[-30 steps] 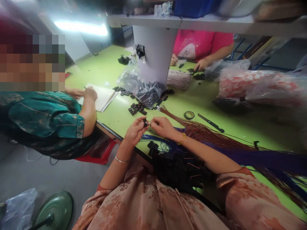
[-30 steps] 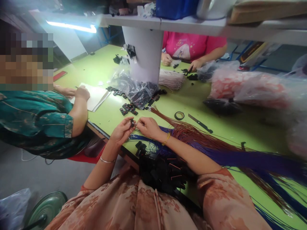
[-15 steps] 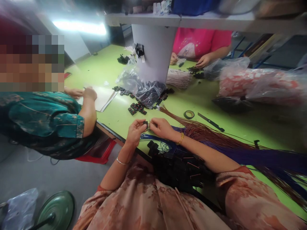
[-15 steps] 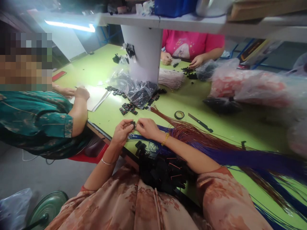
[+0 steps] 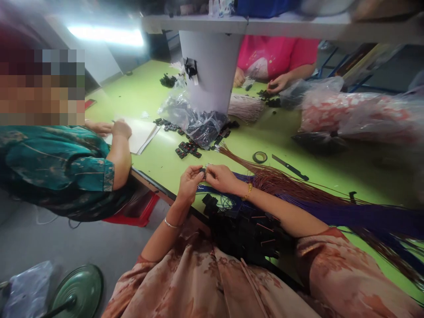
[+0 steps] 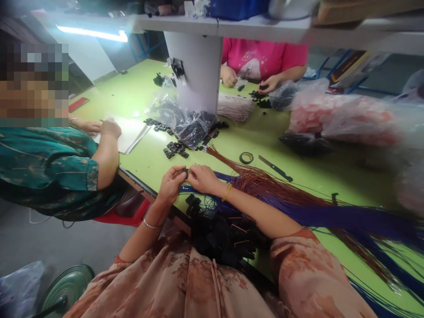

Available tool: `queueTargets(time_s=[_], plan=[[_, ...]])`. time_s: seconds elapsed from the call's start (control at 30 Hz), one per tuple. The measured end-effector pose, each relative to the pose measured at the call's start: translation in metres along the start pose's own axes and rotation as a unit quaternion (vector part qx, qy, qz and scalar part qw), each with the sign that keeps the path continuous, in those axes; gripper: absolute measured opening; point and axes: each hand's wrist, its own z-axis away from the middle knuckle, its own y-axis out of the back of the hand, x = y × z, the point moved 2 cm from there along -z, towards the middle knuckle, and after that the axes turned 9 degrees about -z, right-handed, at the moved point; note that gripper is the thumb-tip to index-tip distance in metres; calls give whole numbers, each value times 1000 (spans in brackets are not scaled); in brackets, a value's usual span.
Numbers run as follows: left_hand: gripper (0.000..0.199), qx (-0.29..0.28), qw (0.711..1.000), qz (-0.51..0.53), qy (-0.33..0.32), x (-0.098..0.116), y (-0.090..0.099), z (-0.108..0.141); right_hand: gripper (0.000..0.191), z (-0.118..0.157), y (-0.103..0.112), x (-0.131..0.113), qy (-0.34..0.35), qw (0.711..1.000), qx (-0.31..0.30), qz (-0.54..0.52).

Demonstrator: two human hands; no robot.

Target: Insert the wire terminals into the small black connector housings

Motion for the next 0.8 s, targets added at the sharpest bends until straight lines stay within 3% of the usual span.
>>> queueTargets(time_s=[0.13, 0.2, 0.27, 0.4, 0.6, 0.7, 0.8], plan=[[34, -20, 998, -29, 44, 2, 6, 0, 27, -4, 17, 14, -34, 999, -22, 23], [32, -20, 997, -33, 63, 3, 11, -2, 23, -6, 28, 27, -82, 993, -4, 84], [32, -19, 997, -32, 73, 3, 14, -5, 18, -6, 34, 39, -124, 979, -32, 156], [32, -23, 996, -28, 82, 2, 12, -8, 18, -3, 31, 49, -148, 962, -86, 212], [30, -30, 996, -14, 79, 0, 8, -10, 22, 1, 29, 43, -165, 949, -69, 259], [30, -23, 997, 9, 72, 0, 6, -10, 20, 1, 31, 41, -134, 966, -32, 219], [30, -28, 997, 36, 67, -1, 1, -10, 15, -2, 32, 40, -84, 990, 19, 114]])
